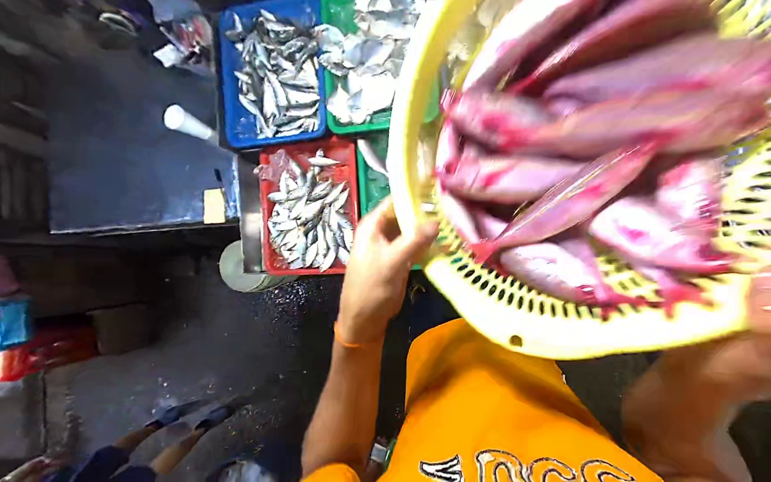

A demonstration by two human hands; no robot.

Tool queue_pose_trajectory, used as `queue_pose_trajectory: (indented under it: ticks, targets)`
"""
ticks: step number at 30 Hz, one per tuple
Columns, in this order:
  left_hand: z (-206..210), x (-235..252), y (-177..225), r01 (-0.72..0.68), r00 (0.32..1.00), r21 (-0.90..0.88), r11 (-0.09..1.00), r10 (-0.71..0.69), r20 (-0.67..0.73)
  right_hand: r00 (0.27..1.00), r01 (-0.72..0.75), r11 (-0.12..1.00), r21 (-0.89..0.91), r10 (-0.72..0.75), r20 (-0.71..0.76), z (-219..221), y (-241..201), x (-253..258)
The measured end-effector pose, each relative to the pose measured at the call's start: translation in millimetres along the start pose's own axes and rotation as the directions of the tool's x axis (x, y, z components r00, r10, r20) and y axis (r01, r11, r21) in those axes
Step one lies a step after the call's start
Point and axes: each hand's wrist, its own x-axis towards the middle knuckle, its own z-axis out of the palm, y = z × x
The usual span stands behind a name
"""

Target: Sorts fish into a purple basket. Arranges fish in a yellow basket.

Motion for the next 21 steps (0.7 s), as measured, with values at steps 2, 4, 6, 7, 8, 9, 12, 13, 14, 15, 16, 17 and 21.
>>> queue_pose_trajectory:
  ticks: [2,4,6,7,8,9,12,13,14,15,16,17,21]
  targets:
    - [-55,-27,-50,0.088,0.983,-0.083,0.993,-0.1,-0.153,0.988,-0.086,0.99,0.11,0.071,0.135,47,46,-39]
    - [-110,-44,-100,0.135,0.932,-0.133,0.982,-0.172,-0.318,0.925,-0.31,0.939,0.146,0.262,0.274,103,87,-80]
    - [-164,-55,-146,0.176,0.859,-0.147,0.973,-0.225,-0.46,0.825,-0.47,0.878,0.091,0.4,0.399,159,127,-119]
    - [-187,-60,-168,0.194,0.823,-0.155,0.969,-0.247,-0.511,0.767,-0.52,0.853,0.034,0.449,0.458,184,145,-135]
    - [-209,-64,-188,0.207,0.793,-0.166,0.964,-0.265,-0.549,0.711,-0.543,0.839,-0.034,0.48,0.514,208,162,-146]
    - [-230,-66,-205,0.22,0.768,-0.179,0.959,-0.284,-0.574,0.657,-0.554,0.826,-0.103,0.51,0.556,229,176,-157]
    - [-278,-69,-247,0.23,0.752,-0.21,0.95,-0.31,-0.581,0.536,-0.563,0.775,-0.288,0.607,0.586,276,198,-180]
    - [-290,-71,-261,0.225,0.767,-0.209,0.952,-0.305,-0.564,0.523,-0.55,0.761,-0.344,0.635,0.569,287,203,-186]
    - [-300,-72,-274,0.219,0.783,-0.2,0.955,-0.294,-0.548,0.519,-0.512,0.743,-0.43,0.667,0.535,297,208,-190]
    - [-307,-73,-284,0.217,0.795,-0.187,0.958,-0.284,-0.535,0.517,-0.453,0.707,-0.544,0.705,0.486,305,208,-192]
    - [-312,-75,-292,0.213,0.807,-0.18,0.96,-0.277,-0.522,0.533,-0.378,0.656,-0.653,0.731,0.426,311,204,-192]
    - [-315,-76,-298,0.214,0.815,-0.17,0.962,-0.271,-0.512,0.576,-0.293,0.623,-0.725,0.72,0.387,316,197,-192]
    - [-318,-80,-292,0.373,0.76,0.025,0.927,-0.29,-0.582,0.726,0.029,0.693,-0.72,0.48,0.492,357,171,-178]
